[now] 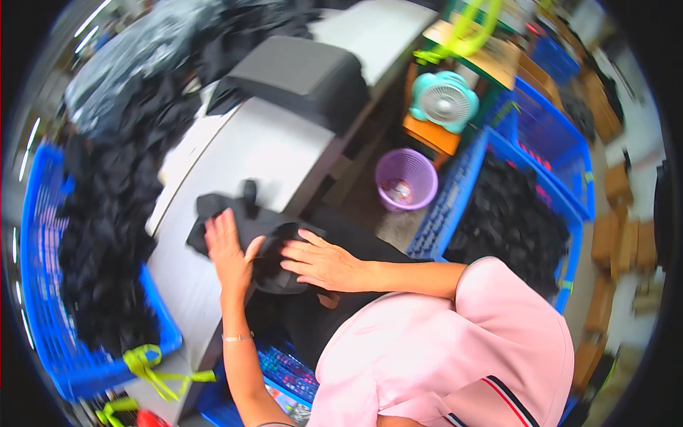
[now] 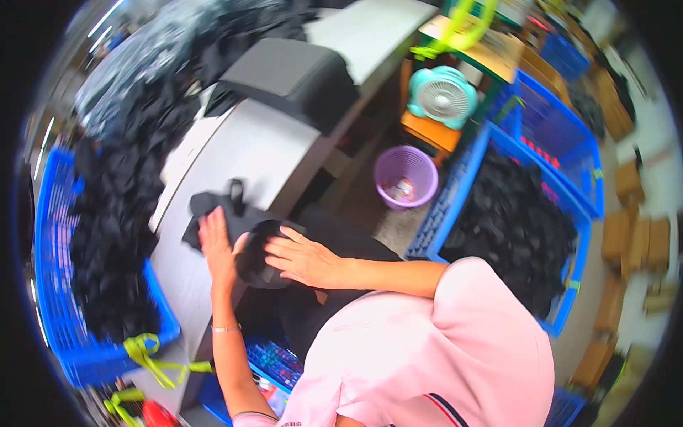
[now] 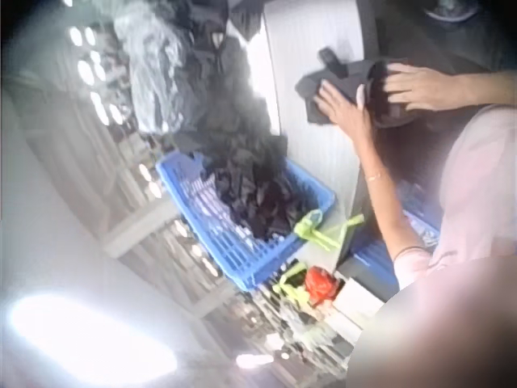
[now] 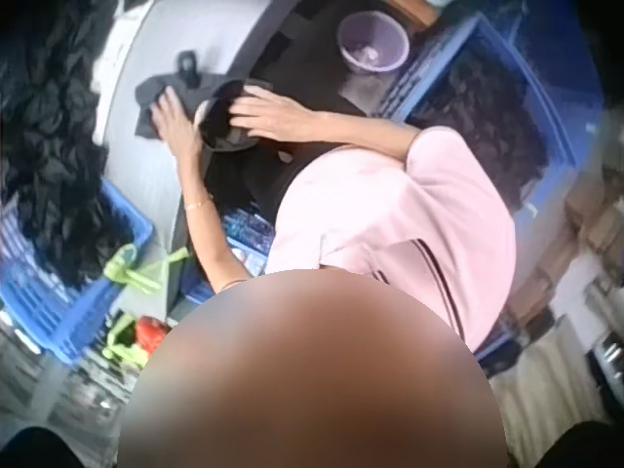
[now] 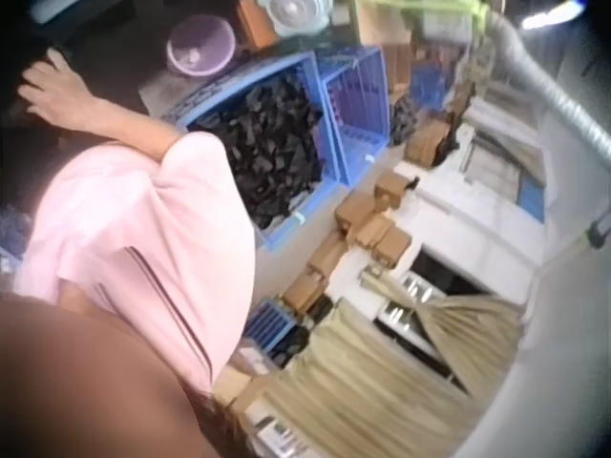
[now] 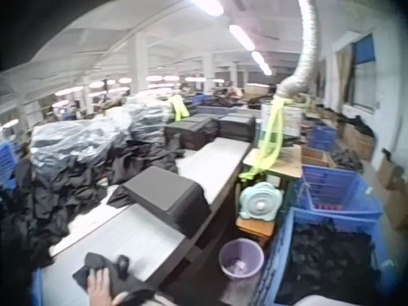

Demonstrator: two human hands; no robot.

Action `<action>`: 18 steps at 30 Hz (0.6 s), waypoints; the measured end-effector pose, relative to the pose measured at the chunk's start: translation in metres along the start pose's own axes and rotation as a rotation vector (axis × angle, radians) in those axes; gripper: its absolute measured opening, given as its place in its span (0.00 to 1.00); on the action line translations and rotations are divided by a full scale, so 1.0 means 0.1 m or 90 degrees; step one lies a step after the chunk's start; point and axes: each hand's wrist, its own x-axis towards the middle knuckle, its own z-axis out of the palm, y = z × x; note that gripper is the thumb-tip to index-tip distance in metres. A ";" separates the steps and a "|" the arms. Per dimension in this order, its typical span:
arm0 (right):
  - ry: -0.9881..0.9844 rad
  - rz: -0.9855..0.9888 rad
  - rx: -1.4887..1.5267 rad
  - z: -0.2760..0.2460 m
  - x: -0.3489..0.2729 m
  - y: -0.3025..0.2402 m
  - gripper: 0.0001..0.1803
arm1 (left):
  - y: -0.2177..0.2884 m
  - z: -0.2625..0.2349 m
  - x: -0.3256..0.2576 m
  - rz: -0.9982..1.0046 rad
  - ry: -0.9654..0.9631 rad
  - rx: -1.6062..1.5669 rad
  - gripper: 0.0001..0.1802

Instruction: Folding black fabric components and inserting internal supports or panels at a factory workstation.

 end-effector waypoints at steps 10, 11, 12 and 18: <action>0.148 0.763 0.918 -0.16 -0.28 0.19 0.19 | 0.61 0.16 -0.13 0.011 -0.031 0.010 0.50; 0.186 0.702 0.867 -0.10 -0.36 0.26 0.16 | 0.76 0.11 -0.16 0.008 -0.017 -0.060 0.43; 0.225 0.647 0.810 -0.03 -0.51 0.33 0.13 | 0.92 0.05 -0.19 0.030 -0.031 -0.070 0.43; 0.464 0.805 0.932 -0.84 -1.63 0.58 0.18 | 1.09 -0.10 -0.62 -0.022 0.280 -0.456 0.20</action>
